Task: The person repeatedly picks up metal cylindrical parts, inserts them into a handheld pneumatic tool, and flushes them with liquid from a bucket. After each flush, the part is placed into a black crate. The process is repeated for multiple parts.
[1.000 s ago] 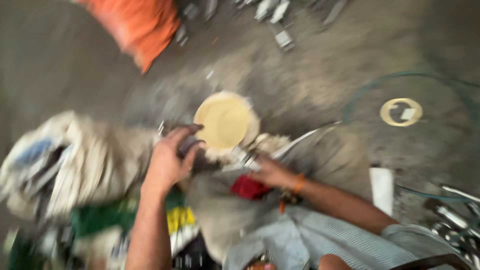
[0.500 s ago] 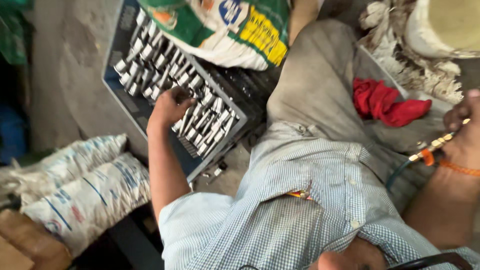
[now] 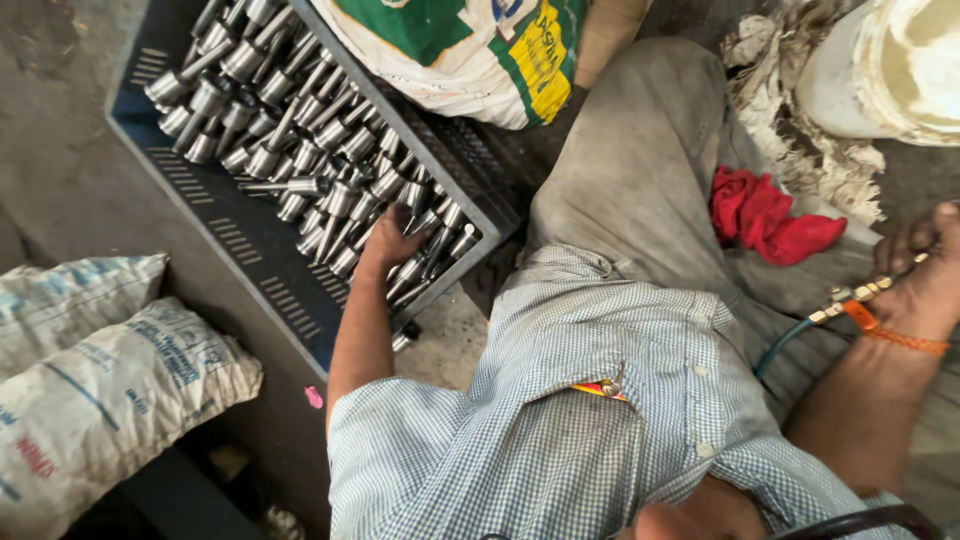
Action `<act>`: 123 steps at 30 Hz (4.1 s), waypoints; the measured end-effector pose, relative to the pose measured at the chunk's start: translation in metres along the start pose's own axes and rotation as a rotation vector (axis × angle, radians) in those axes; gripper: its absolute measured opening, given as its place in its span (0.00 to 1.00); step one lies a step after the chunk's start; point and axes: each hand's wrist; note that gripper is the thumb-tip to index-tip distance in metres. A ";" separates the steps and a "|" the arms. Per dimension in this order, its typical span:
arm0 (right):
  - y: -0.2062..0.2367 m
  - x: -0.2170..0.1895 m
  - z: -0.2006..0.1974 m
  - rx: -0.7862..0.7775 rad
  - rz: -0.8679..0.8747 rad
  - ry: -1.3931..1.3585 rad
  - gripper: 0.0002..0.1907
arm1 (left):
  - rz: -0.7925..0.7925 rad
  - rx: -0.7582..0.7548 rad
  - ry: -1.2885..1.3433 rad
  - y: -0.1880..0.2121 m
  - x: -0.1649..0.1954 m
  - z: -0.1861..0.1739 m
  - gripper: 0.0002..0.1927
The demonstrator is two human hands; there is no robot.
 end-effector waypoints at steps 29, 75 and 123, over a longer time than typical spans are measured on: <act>0.022 0.001 0.066 -0.358 -0.166 0.699 0.15 | 0.620 0.038 1.291 0.030 0.009 -0.144 0.13; 0.024 -0.058 0.087 -0.624 -0.491 0.597 0.22 | 0.974 -0.434 1.308 0.125 0.507 0.149 0.41; 0.103 -0.029 0.017 -0.187 -0.045 0.552 0.22 | 0.904 -2.011 0.699 0.128 0.493 0.257 0.24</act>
Point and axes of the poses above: each hand's wrist, its own y-axis away from the middle knuckle, its own z-axis out of the palm, x = y × z, and after that the axes turned 13 degrees about -z, right-handed
